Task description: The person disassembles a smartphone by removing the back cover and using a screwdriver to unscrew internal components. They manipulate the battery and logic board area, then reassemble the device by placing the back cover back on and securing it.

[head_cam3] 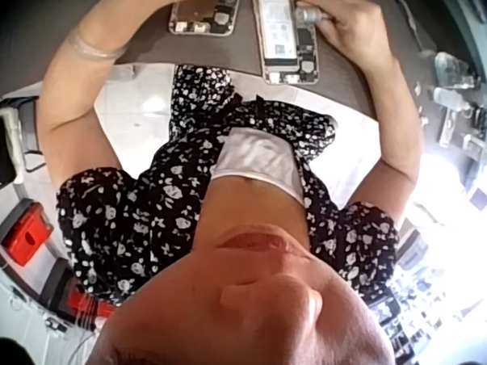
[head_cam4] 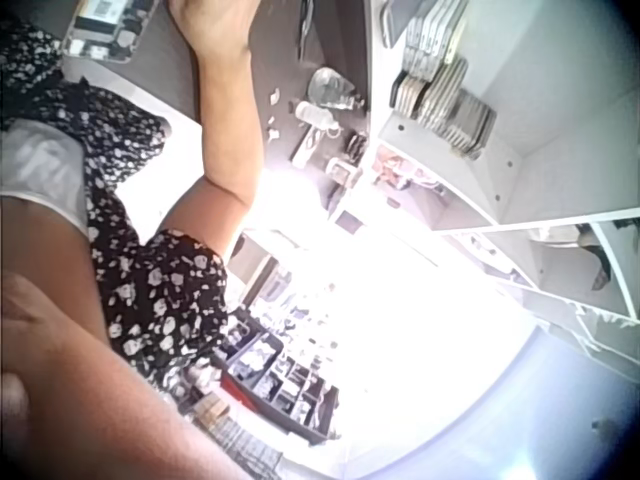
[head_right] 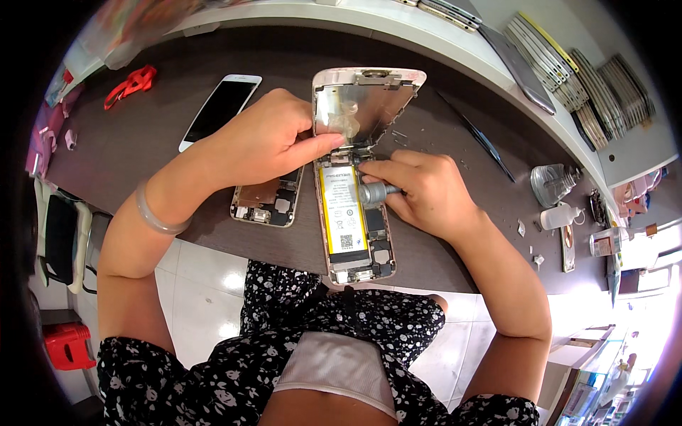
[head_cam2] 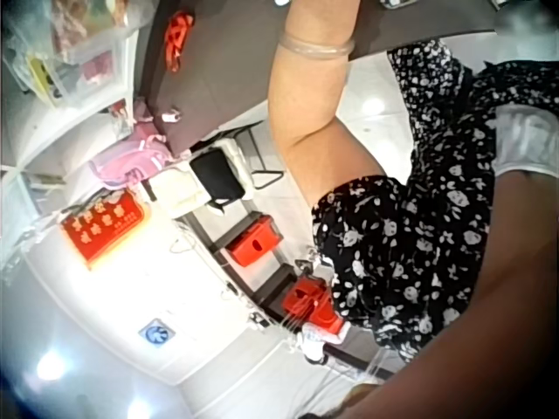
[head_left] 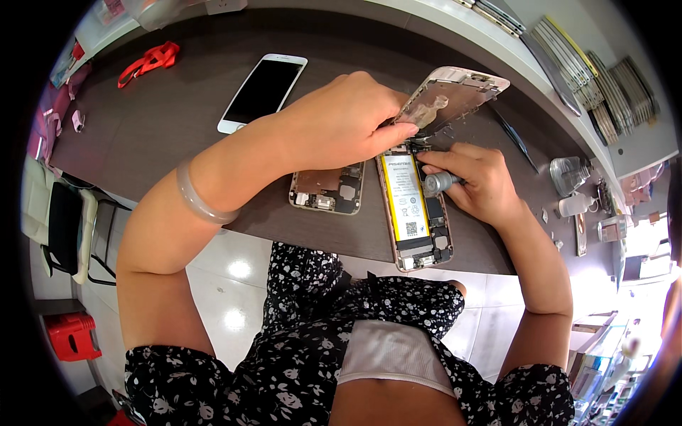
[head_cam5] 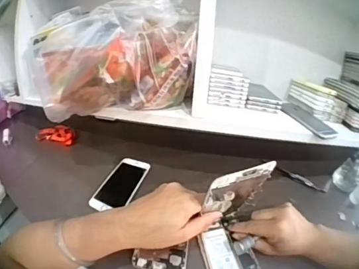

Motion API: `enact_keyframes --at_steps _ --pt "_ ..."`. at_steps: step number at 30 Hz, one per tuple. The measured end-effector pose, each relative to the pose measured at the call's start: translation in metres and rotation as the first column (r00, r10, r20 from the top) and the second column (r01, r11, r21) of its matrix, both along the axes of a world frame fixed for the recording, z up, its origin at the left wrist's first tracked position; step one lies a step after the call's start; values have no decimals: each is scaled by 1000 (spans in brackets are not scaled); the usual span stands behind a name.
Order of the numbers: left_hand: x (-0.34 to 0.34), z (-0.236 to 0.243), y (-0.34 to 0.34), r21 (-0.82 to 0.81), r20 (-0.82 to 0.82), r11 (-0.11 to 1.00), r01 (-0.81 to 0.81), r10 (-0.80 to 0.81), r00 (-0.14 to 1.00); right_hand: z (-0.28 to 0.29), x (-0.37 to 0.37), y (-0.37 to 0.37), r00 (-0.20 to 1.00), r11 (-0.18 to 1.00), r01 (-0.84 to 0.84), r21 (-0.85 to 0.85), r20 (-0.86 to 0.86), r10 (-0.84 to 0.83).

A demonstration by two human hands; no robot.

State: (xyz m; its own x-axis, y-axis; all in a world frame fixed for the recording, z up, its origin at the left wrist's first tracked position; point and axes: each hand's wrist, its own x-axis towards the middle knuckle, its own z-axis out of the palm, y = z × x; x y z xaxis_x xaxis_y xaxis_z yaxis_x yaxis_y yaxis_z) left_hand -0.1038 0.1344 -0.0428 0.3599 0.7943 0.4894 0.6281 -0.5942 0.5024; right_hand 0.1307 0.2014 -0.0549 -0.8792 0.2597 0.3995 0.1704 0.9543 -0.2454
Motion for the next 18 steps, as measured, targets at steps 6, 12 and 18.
enact_keyframes --at_steps 6,12,18 --pt "1 -2 1 -9 32 1000 11 -11 999 1 -1 1 1000 997 -9 -80 -3 9" --pt "1 -2 1 -2 20 1000 2 -2 1000 3 -2 1 1000 975 17 -221 13 -14" --pt "1 0 0 -15 10 1000 1 -1 1000 3 -1 2 999 984 16 -180 33 -11"
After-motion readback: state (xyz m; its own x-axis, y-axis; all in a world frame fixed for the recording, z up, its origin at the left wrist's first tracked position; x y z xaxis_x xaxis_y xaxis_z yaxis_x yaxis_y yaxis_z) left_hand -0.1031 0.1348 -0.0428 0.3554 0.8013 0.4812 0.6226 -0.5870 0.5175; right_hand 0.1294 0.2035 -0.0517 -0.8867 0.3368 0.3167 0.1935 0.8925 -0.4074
